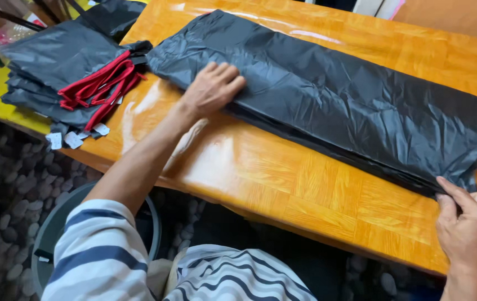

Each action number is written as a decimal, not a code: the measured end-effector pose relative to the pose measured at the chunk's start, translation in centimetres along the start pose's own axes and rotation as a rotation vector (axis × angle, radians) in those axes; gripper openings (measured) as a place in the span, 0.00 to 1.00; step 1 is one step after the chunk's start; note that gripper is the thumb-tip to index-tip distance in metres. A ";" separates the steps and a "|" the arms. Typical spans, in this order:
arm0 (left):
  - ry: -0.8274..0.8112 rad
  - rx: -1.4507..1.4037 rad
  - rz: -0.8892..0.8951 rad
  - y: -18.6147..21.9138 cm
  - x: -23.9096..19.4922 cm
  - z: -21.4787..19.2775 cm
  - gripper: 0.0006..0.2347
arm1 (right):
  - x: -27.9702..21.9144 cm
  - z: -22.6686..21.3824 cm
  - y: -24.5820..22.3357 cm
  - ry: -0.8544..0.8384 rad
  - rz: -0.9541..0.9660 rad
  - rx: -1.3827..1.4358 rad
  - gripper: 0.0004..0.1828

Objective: The person folds a black bag with red trim on a wooden table, then retrieves another black bag from a blue bin. They fold the second bag on the table, rolling it into a compact bundle.

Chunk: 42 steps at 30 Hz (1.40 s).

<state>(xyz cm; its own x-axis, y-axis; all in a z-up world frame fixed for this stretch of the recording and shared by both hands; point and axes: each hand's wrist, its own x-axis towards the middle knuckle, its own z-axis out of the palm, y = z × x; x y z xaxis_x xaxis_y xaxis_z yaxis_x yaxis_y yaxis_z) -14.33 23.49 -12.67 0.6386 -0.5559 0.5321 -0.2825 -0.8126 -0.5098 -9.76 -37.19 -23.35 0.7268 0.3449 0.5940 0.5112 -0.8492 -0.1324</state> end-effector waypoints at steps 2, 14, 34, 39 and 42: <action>0.007 0.070 -0.044 -2.2 -2.4 -0.8 0.02 | -0.3 0.5 0.4 -0.007 -0.006 0.076 0.19; 0.381 -0.676 -1.973 -4.3 -4.2 2.1 0.34 | -1.0 2.7 0.4 0.028 0.200 0.416 0.19; 0.623 -1.401 -1.842 0.6 -3.4 0.7 0.19 | -0.6 2.2 1.7 0.043 0.106 0.065 0.19; 0.380 -0.780 -1.888 -0.1 -3.9 2.9 0.12 | -0.7 1.4 1.4 0.012 0.086 0.061 0.21; 0.436 -0.774 -1.934 -0.7 -4.2 3.4 0.15 | -0.4 0.1 0.1 -0.006 0.016 0.063 0.24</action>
<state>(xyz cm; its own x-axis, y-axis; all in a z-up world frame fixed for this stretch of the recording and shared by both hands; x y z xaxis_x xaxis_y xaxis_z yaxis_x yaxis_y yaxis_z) -14.36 26.96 -16.81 0.2786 0.9589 0.0537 0.1261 -0.0920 0.9877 -9.95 -37.40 -23.64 0.7377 0.3343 0.5866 0.5274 -0.8277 -0.1915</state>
